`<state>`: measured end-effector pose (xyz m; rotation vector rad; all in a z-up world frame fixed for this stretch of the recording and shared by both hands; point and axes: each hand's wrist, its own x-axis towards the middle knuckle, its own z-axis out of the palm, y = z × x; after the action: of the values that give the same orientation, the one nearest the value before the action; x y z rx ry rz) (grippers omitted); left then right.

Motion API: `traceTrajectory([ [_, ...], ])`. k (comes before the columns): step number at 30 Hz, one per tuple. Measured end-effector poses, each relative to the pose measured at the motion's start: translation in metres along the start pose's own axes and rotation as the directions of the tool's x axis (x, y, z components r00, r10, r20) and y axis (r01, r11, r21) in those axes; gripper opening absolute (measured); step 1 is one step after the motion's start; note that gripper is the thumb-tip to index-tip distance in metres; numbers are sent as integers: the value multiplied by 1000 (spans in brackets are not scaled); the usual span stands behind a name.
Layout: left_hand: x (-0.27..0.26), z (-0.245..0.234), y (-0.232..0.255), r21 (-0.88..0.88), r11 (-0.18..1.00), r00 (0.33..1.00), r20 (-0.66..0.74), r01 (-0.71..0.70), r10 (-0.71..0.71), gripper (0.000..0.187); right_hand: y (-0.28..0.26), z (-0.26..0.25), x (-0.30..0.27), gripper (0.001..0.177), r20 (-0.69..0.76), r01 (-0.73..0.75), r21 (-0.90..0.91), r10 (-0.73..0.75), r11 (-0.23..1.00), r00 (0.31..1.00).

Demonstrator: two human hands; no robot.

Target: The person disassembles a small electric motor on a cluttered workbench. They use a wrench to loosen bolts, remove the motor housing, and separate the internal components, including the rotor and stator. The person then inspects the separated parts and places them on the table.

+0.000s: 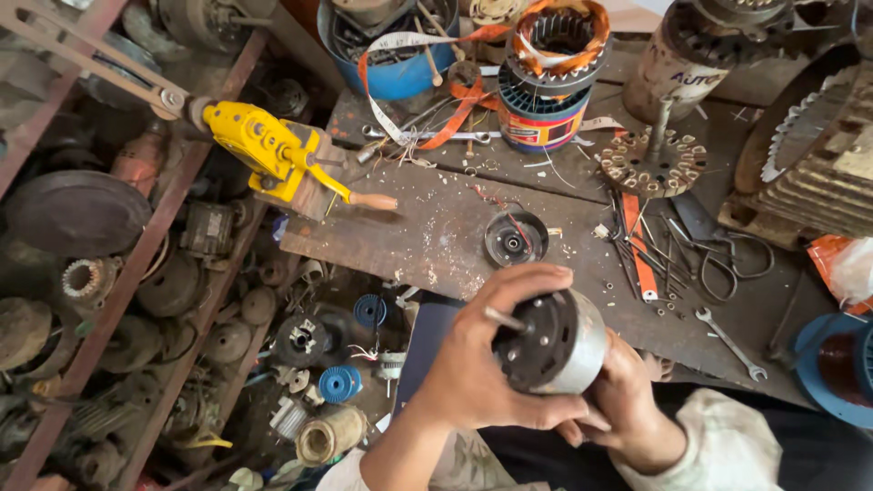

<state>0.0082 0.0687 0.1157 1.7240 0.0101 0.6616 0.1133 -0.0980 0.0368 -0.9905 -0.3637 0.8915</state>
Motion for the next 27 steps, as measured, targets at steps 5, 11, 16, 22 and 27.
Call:
traceTrajectory([
  [5, 3, -3, 13, -1, 999, 999, 19, -33, 33, 85, -5, -9, -1, 61, 3, 53, -97, -53, 994, 999],
  [11, 3, 1, 35, 15, 998, 995, -81, 56, -55, 88, 7, -15, 21, 61, 189, 407, -257, -368, 876, 910],
  [16, -8, 10, 41, 113, 993, 995, -94, 35, -25, 88, -20, -33, 21, 60, 405, 521, -670, -328, 529, 853],
  [22, -3, -10, 28, 75, 997, 1000, 26, -15, 13, 87, 8, 20, -1, 57, 42, 297, -267, -297, 917, 954],
  [27, -2, -15, 25, -35, 999, 999, 51, -7, 9, 82, -10, 31, -12, 51, 41, 93, -172, -87, 981, 995],
])
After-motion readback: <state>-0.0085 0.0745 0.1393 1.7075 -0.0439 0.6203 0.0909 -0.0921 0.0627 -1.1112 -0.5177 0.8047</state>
